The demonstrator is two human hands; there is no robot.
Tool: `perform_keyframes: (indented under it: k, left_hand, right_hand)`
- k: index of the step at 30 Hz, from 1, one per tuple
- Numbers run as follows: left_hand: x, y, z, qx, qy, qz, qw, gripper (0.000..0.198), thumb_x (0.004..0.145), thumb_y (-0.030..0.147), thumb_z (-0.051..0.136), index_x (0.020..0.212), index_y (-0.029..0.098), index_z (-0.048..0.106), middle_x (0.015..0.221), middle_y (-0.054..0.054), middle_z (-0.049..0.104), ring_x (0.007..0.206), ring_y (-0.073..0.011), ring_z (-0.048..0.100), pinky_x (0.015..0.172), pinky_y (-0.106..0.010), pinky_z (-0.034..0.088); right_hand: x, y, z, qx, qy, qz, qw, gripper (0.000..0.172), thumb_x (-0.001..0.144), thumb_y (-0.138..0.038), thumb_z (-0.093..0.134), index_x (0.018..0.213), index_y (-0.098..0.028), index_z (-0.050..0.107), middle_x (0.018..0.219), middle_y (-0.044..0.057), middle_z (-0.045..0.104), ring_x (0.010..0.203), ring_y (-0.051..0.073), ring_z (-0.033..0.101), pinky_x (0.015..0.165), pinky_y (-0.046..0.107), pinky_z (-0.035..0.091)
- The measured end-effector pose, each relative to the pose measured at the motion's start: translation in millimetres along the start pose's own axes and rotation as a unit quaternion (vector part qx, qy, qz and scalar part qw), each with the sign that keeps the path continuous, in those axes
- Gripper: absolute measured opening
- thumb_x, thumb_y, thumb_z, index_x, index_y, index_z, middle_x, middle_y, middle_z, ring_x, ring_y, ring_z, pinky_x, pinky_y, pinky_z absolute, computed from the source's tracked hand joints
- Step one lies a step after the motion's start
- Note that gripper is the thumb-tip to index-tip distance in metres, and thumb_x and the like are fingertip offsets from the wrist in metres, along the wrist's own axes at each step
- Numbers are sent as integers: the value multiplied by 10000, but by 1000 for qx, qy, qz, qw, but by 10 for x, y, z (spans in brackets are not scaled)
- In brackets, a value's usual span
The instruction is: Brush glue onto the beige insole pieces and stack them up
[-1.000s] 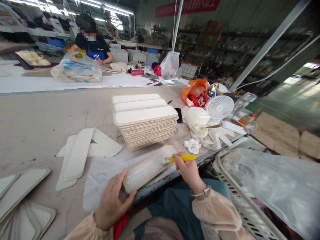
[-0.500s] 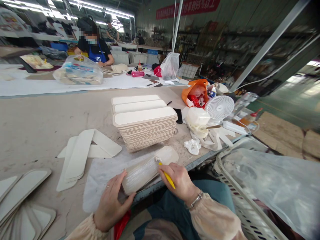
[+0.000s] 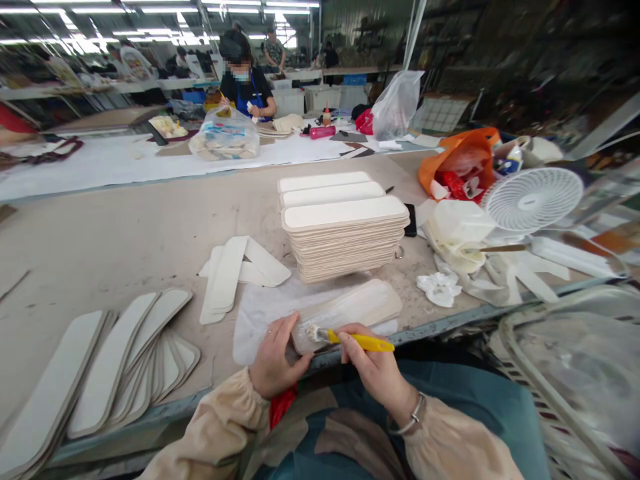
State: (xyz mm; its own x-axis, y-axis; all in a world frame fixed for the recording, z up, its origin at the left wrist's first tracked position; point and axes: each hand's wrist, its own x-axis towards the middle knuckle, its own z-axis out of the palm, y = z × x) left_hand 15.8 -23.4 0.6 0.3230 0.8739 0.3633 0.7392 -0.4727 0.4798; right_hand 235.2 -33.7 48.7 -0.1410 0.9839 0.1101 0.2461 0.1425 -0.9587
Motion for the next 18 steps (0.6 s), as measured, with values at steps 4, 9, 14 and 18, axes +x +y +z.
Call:
perform_keyframes:
  k: [4,9,14,18]
  left_hand:
    - [3,8,-10,-6,-10,0,1000,720,785,360,621,1401,146,315,1279,-184,538,1177,-319,520,984,-490,450]
    - [7,24,-28,-14,-19,-5,1000,703,780,345,613,1391,145,329,1288,-186,527,1183,-321,513,991,-499,438]
    - [-13,53,-26,-26,2,-10,1000,765,736,345,653,1389,136,313,1262,-194,537,1160,-324,524,979,-503,451]
    - [-15,52,-20,-38,11,-9,999,813,701,352,672,1392,129,306,1239,-198,546,1133,-328,539,958,-512,465]
  right_hand:
    - [88,137,-129,45,56,84,994,305,899,-453,521,762,-192,600,489,-41,530,480,135,534,583,269,468]
    - [135,154,-384,23,148,80,985,319,871,-483,548,760,-190,607,514,-32,530,511,144,527,608,282,454]
    - [87,59,44,101,0,71,992,313,894,-500,512,880,-201,607,525,-38,535,475,145,500,521,275,425]
    - [144,112,151,45,1,54,998,393,891,-511,502,644,-216,584,598,-2,578,569,160,550,645,300,451]
